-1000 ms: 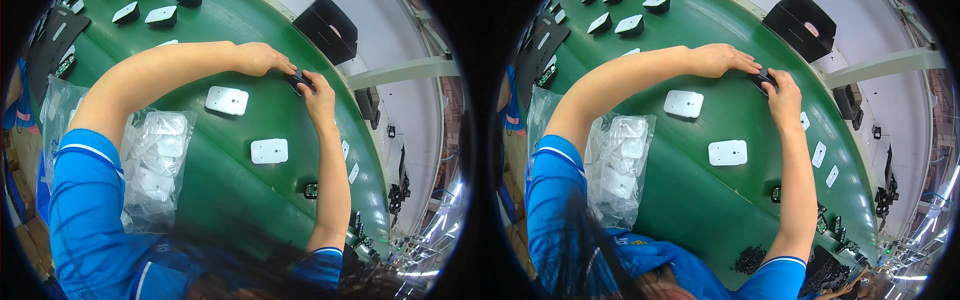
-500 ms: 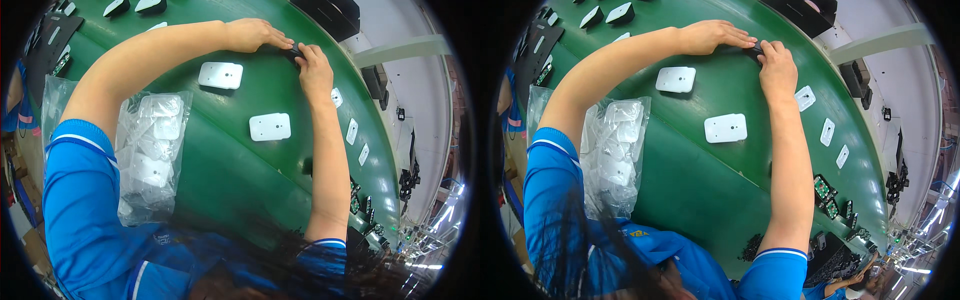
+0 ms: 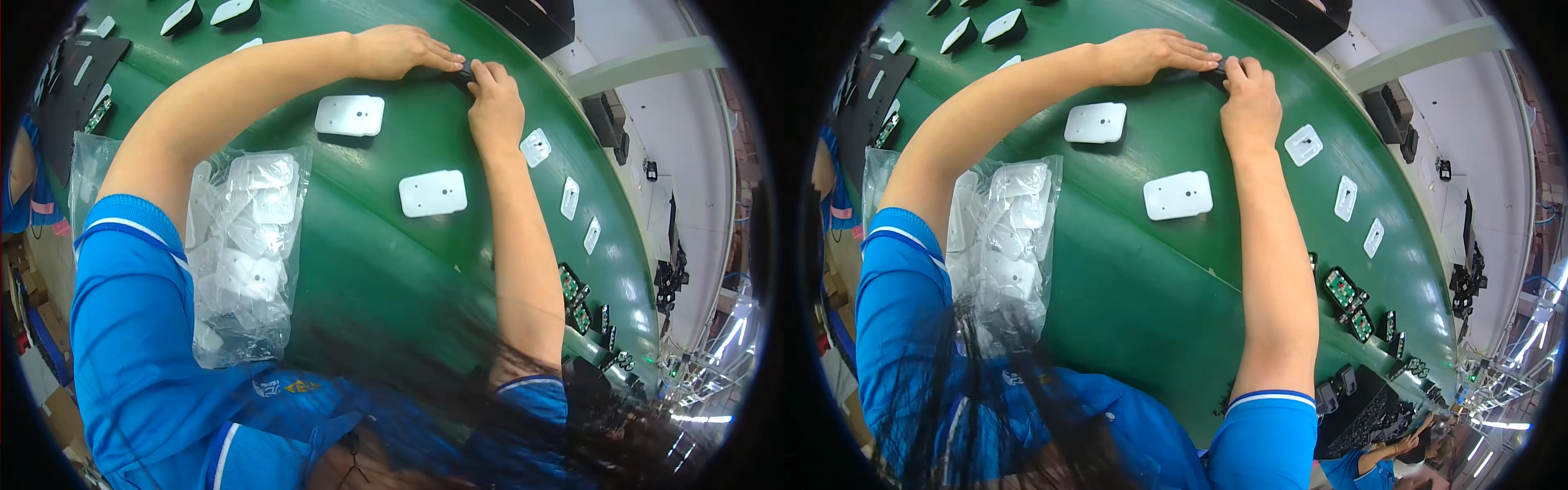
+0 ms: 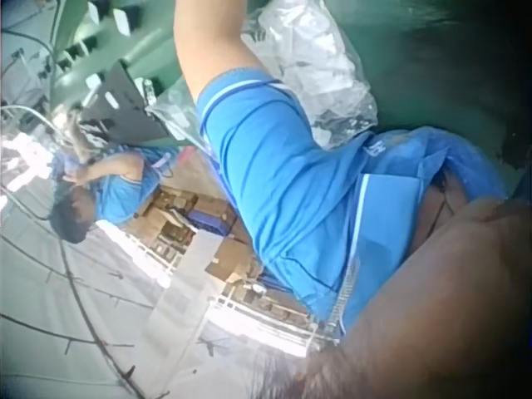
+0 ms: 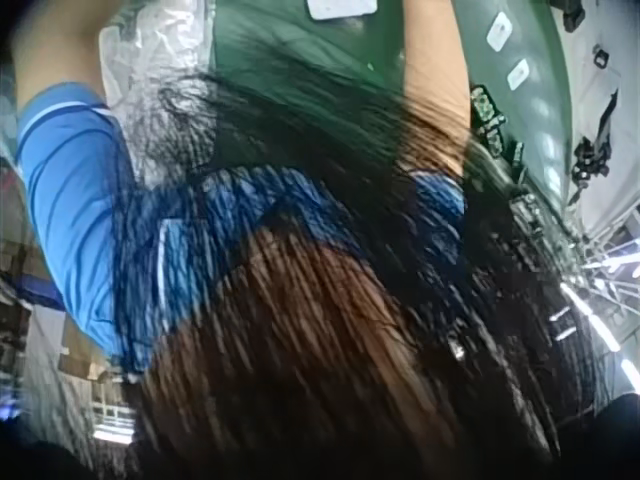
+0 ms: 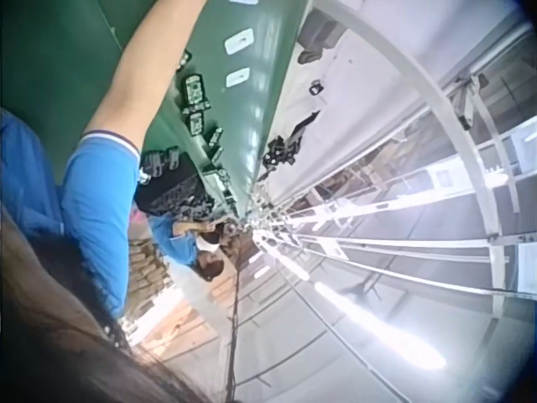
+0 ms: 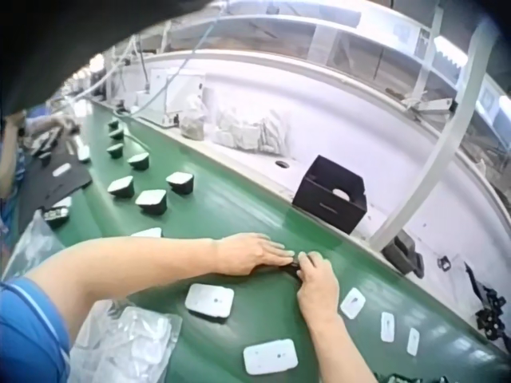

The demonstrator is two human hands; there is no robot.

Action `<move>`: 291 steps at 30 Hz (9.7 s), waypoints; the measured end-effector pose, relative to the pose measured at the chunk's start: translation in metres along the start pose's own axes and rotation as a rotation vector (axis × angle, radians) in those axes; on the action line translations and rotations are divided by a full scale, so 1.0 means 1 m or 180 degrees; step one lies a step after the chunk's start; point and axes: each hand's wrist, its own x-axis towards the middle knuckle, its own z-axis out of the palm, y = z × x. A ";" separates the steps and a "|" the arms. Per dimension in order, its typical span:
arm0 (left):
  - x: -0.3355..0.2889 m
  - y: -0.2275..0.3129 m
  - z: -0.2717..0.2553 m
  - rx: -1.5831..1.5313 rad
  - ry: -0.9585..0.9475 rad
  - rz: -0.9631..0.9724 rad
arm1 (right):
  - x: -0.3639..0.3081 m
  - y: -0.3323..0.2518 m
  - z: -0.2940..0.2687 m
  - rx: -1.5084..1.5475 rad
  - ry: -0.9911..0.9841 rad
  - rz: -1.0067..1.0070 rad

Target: The person assembles small electronic devices by inserting circuit boards into white plastic casings. They pick up a circuit board, align it with a casing, and press the two parts together. The person repeats this process for multiple units, placing the finished assemblies on the green workbench.

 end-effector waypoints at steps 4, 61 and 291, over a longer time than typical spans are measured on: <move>0.012 -0.009 -0.005 -0.0297 0.0078 0.0055 | 0.022 0.022 -0.007 0.1024 -0.0444 0.0341; 0.139 0.114 0.028 0.0283 -0.0825 -0.0904 | -0.131 0.029 -0.148 0.0388 -0.0844 0.0267; 0.185 0.258 0.076 0.0029 0.0228 -0.0216 | -0.244 0.059 -0.270 0.1633 0.0031 0.1401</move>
